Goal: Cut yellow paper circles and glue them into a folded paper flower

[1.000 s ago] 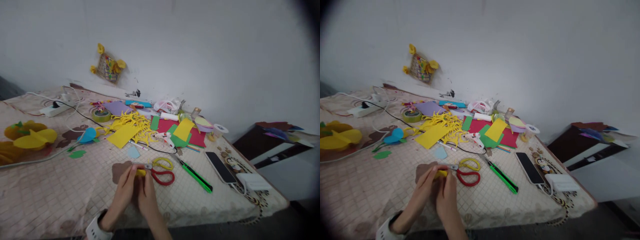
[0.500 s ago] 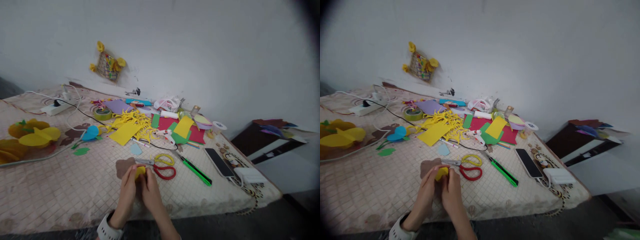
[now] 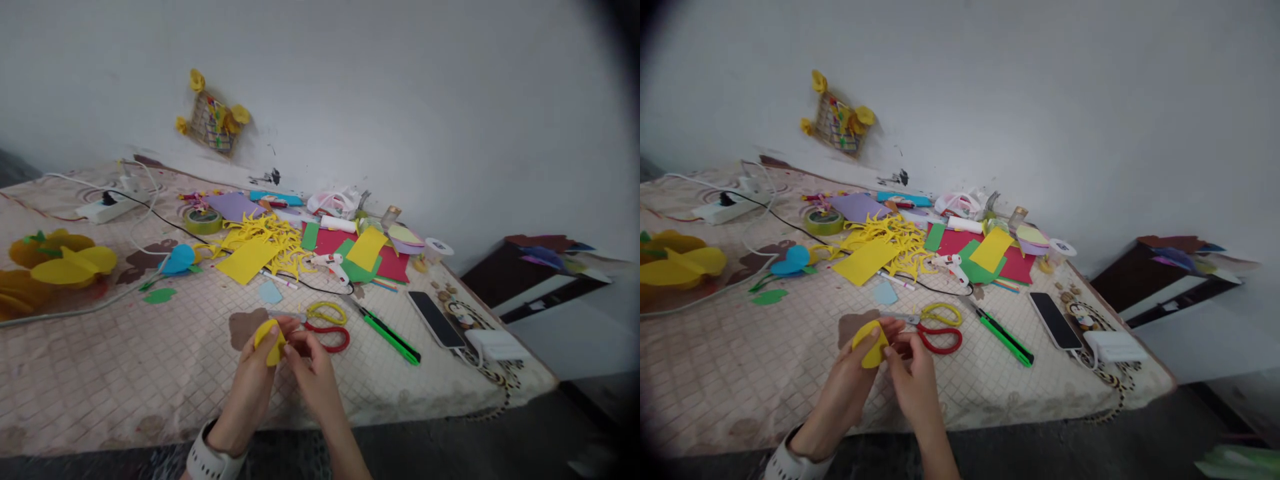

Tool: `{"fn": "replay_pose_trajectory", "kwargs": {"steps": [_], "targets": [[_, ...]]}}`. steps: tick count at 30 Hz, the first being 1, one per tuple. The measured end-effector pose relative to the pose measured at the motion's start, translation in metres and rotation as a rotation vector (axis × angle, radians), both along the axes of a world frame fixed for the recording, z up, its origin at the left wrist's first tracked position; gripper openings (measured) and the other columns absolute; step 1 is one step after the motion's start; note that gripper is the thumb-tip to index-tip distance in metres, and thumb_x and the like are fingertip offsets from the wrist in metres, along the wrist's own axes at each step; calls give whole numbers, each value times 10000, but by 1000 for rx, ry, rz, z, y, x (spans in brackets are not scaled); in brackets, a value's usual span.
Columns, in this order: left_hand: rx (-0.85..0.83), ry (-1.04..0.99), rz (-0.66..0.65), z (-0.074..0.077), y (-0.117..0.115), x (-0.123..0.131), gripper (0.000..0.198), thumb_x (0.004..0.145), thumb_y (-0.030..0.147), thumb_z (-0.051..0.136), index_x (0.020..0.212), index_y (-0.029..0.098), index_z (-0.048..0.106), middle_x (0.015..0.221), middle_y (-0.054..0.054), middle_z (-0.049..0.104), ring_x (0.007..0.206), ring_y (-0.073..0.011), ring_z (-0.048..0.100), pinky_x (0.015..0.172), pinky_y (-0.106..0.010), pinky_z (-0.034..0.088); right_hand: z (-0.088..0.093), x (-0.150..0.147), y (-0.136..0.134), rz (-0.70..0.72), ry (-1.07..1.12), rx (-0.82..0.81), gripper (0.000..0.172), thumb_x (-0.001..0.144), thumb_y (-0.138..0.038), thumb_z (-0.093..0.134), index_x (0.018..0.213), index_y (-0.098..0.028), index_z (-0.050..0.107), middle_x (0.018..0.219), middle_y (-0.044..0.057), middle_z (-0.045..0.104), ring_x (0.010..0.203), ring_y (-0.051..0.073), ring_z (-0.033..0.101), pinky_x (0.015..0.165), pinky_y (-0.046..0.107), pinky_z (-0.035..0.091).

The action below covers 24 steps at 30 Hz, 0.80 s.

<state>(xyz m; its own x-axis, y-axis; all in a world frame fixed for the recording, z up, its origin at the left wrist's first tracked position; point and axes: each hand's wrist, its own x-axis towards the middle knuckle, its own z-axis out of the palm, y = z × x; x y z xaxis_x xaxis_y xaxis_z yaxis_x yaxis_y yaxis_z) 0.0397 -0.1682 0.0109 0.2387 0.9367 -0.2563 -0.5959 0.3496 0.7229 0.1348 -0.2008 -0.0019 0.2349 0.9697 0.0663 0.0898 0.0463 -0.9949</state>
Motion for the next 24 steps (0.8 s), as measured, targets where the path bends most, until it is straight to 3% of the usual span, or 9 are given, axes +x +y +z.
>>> {"fn": "replay_pose_trajectory", "kwargs": {"steps": [4, 8, 11, 15, 19, 24], "targets": [[-15, -92, -1, 11, -2, 2, 475, 713, 296, 746, 1151, 249, 570, 882, -22, 722, 844, -172, 677, 771, -263, 503, 2, -2, -3, -106, -1, 57, 104, 807, -283, 645, 787, -192, 600, 768, -1, 633, 707, 159, 575, 672, 271, 472], [-38, -168, -35, 23, -5, 2, 346, 672, 263, 763, 961, 235, 574, 797, 3, 689, 771, -161, 673, 710, -241, 501, 7, -6, -8, -154, 21, 85, 141, 814, -289, 631, 726, -191, 578, 719, -12, 607, 681, 152, 555, 662, 269, 473], [-60, -229, -75, 30, -4, 1, 278, 718, 391, 715, 892, 216, 586, 774, -19, 669, 769, -191, 671, 690, -273, 511, 6, -6, -9, -163, 48, 70, 149, 801, -299, 647, 725, -191, 579, 737, -1, 624, 696, 160, 569, 665, 276, 485], [-85, -288, -108, 36, -3, -1, 397, 822, 564, 537, 945, 195, 617, 795, -65, 671, 750, -212, 661, 668, -312, 520, 0, -1, -8, -164, 95, 66, 163, 788, -332, 663, 742, -193, 592, 815, 33, 672, 746, 184, 615, 678, 301, 519], [-96, -311, -110, 36, -3, 4, 352, 892, 495, 471, 1037, 206, 611, 779, -47, 660, 694, -177, 642, 638, -281, 509, -2, 2, -8, -140, 160, 80, 166, 780, -348, 674, 804, -192, 623, 901, 56, 687, 838, 214, 638, 751, 346, 535], [-122, -331, -84, 35, -3, 11, 229, 893, 427, 510, 854, 217, 593, 686, 0, 595, 654, -148, 612, 664, -267, 512, 6, -2, -11, -180, 88, 97, 129, 808, -306, 654, 833, -197, 591, 903, 41, 670, 792, 188, 628, 709, 310, 520]]}}
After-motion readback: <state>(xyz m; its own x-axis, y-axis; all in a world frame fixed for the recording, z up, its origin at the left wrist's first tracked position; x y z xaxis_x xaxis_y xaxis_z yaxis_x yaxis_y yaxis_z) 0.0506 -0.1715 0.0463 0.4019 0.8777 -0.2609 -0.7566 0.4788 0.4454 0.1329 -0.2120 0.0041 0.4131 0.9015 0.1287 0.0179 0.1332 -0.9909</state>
